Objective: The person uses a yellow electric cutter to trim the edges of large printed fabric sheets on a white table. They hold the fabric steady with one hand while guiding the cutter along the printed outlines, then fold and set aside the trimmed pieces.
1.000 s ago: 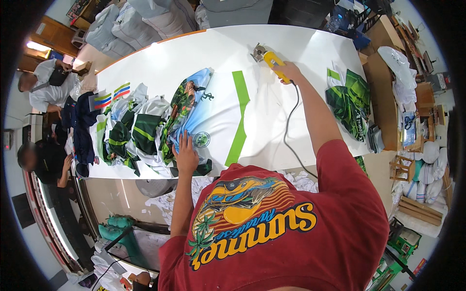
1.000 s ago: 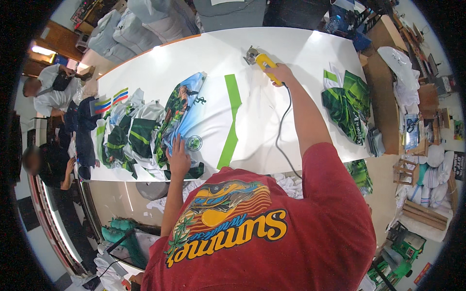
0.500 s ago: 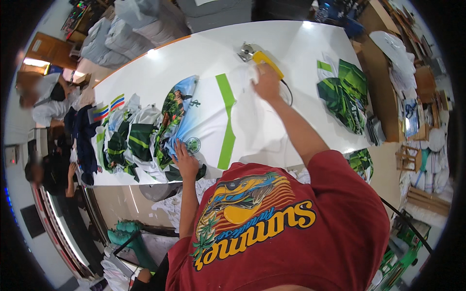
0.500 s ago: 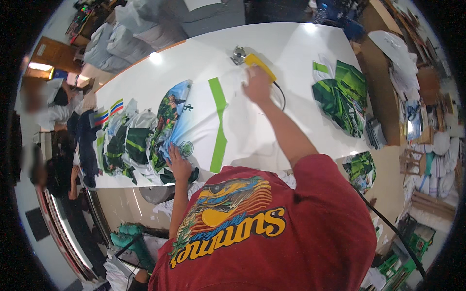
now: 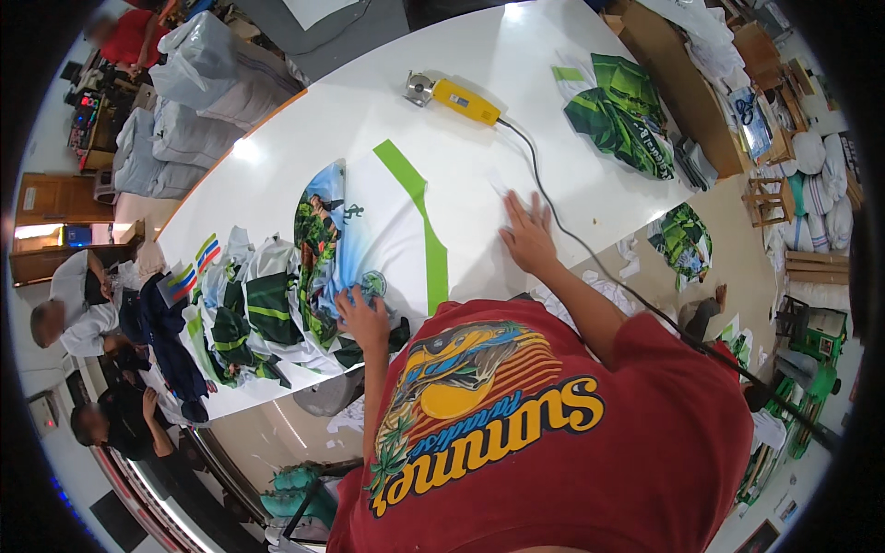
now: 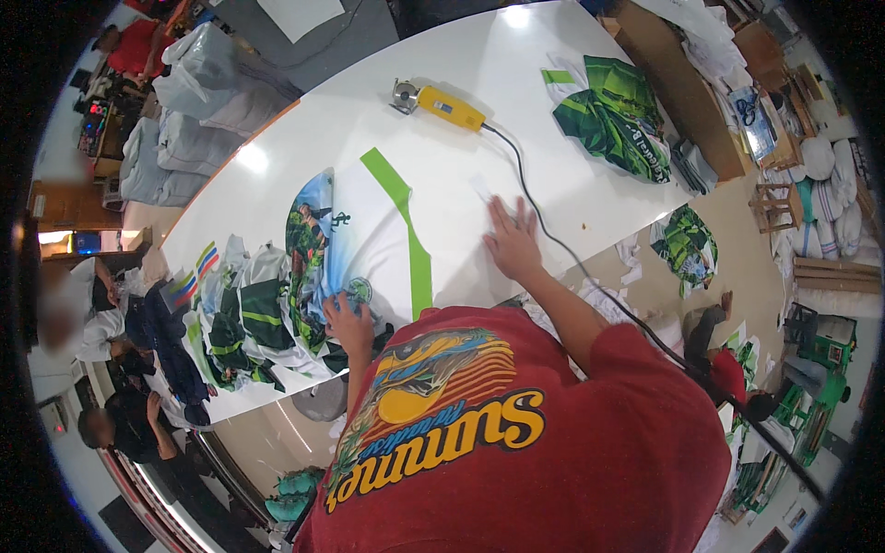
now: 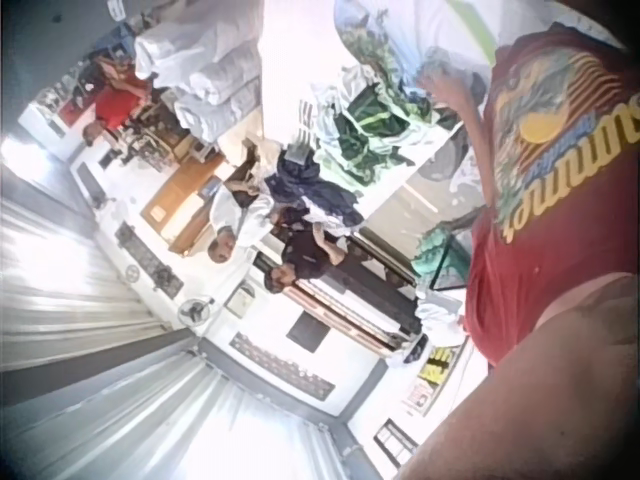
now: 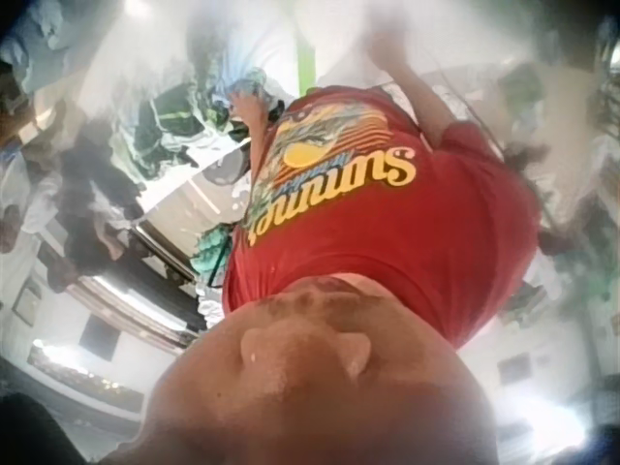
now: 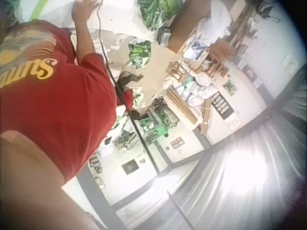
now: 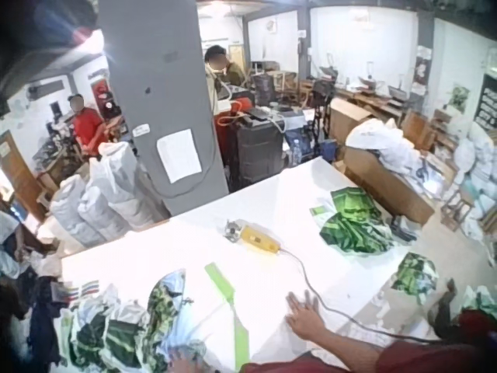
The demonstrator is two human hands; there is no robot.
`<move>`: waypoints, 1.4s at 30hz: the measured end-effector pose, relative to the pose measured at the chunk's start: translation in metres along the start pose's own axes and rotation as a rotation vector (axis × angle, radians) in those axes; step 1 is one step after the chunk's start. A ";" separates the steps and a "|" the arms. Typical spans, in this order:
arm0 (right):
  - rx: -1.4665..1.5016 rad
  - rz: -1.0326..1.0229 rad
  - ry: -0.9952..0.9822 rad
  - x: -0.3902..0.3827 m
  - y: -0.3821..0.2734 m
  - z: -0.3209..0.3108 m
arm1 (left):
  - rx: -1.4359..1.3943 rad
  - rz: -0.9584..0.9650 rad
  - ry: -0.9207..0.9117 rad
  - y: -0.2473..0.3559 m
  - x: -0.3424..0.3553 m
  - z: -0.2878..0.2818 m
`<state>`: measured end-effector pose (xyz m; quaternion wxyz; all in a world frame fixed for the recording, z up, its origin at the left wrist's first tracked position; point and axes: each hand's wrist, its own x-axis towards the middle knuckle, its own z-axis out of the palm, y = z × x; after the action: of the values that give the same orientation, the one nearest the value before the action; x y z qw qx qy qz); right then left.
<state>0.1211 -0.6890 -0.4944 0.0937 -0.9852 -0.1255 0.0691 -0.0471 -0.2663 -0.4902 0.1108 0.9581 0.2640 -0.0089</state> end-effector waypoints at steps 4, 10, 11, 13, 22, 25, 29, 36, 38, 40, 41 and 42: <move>-0.137 0.131 -0.860 -0.048 0.001 -0.044 | -0.102 0.117 -0.089 0.005 0.030 -0.003; 0.252 0.012 -0.636 -0.048 -0.075 -0.104 | -1.309 0.066 -0.796 0.062 0.059 -0.056; 0.446 -0.089 -0.502 -0.043 -0.097 -0.105 | -1.486 0.063 -0.897 0.070 0.057 -0.073; 1.107 -0.144 -0.575 -0.018 -0.134 -0.109 | -1.581 0.305 -0.658 0.085 0.052 -0.105; 1.440 -0.056 -0.617 0.074 -0.190 -0.147 | -1.022 -0.182 -0.079 -0.101 0.082 -0.202; 1.247 0.063 -0.356 0.116 -0.158 -0.139 | -0.758 -0.369 0.627 -0.201 0.068 -0.252; 0.613 0.037 0.082 0.180 -0.100 -0.108 | -0.734 -0.397 1.132 -0.289 0.064 -0.289; -0.122 0.269 0.299 0.301 -0.007 -0.038 | 0.025 -0.685 0.240 -0.298 0.072 -0.145; 0.001 0.173 0.232 0.314 0.021 -0.029 | -0.130 -0.435 -0.187 -0.256 0.072 -0.084; 0.224 0.065 0.081 0.327 0.030 -0.023 | -0.119 -0.347 -0.052 -0.183 0.053 -0.028; 0.351 0.048 -0.026 0.325 0.035 -0.023 | -0.101 -0.485 -0.283 -0.148 0.044 -0.011; 0.326 -0.033 0.063 0.319 0.034 -0.018 | -0.083 -0.486 -0.156 -0.112 0.034 0.002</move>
<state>0.4373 -0.6410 -0.5194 0.2575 -0.9564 -0.1260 0.0560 -0.0745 -0.1558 -0.5175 0.1648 0.8576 0.4771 -0.0984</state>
